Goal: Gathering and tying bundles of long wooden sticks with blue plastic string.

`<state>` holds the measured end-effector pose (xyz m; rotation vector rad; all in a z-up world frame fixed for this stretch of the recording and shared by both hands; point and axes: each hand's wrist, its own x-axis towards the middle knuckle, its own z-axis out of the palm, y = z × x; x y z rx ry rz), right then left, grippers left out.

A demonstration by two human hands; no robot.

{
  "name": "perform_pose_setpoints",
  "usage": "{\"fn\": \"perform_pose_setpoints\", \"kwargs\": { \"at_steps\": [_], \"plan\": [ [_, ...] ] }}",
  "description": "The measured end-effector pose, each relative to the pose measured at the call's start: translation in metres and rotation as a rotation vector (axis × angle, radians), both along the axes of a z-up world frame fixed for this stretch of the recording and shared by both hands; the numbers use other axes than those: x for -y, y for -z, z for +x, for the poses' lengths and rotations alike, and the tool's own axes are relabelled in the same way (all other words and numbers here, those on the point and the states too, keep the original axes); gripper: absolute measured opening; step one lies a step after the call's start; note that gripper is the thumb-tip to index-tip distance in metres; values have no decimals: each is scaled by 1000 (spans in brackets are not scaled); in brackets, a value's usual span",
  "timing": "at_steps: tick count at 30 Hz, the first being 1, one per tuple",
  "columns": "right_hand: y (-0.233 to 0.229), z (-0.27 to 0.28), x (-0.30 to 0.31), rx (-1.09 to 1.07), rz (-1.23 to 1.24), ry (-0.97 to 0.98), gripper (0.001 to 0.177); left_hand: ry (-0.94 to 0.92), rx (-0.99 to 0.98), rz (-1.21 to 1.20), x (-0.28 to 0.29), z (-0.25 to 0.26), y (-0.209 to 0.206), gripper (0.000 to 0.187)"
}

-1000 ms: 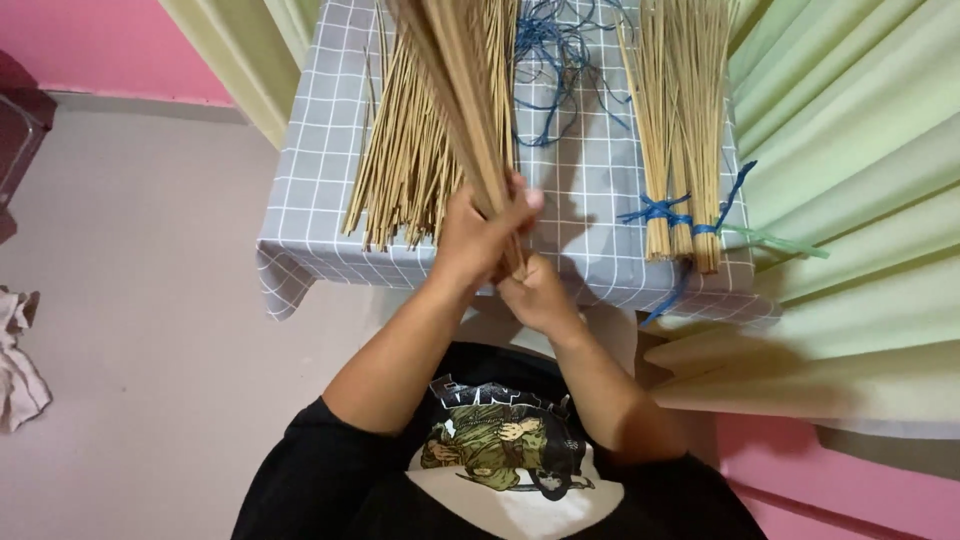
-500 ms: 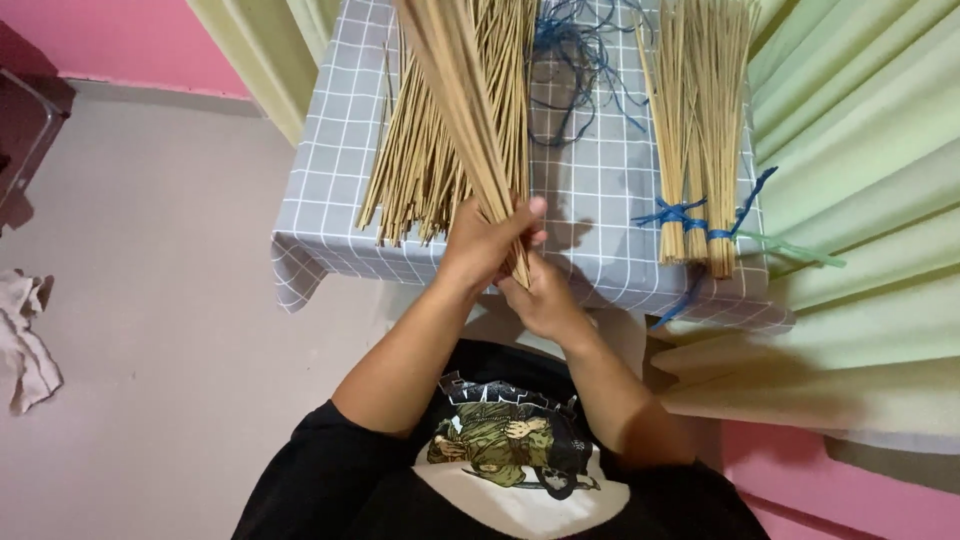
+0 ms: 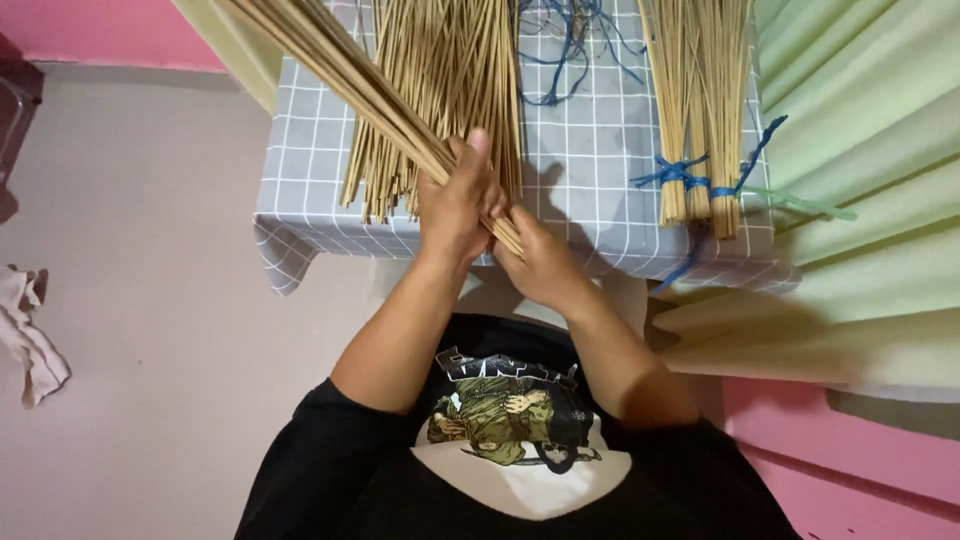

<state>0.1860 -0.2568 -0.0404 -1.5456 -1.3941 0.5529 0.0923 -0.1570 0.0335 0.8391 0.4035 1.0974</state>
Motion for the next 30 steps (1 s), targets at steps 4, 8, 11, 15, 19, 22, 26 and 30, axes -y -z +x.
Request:
{"fn": "perform_pose_setpoints", "kwargs": {
  "at_steps": [4,8,11,15,19,22,26,30],
  "plan": [
    [-5,11,-2,-427,86,-258,42,66,41,9,-7,7,8,45],
    [13,18,5,-476,67,-295,20,112,96,156,-5,11,16,36],
    [17,20,7,-573,80,-348,15,143,125,112,-1,7,24,34],
    [18,22,-7,-685,231,-474,25,86,182,53,-6,-2,25,37],
    [-6,4,-24,-844,600,-54,61,100,286,87,-2,-7,-6,55],
    [-27,-14,-37,-993,730,80,65,50,355,44,8,5,1,56],
    [-35,-18,-42,-908,785,111,56,42,448,11,11,5,4,54],
    [-23,-31,-37,-937,740,84,44,156,514,69,14,-6,6,49]
  ]
}}
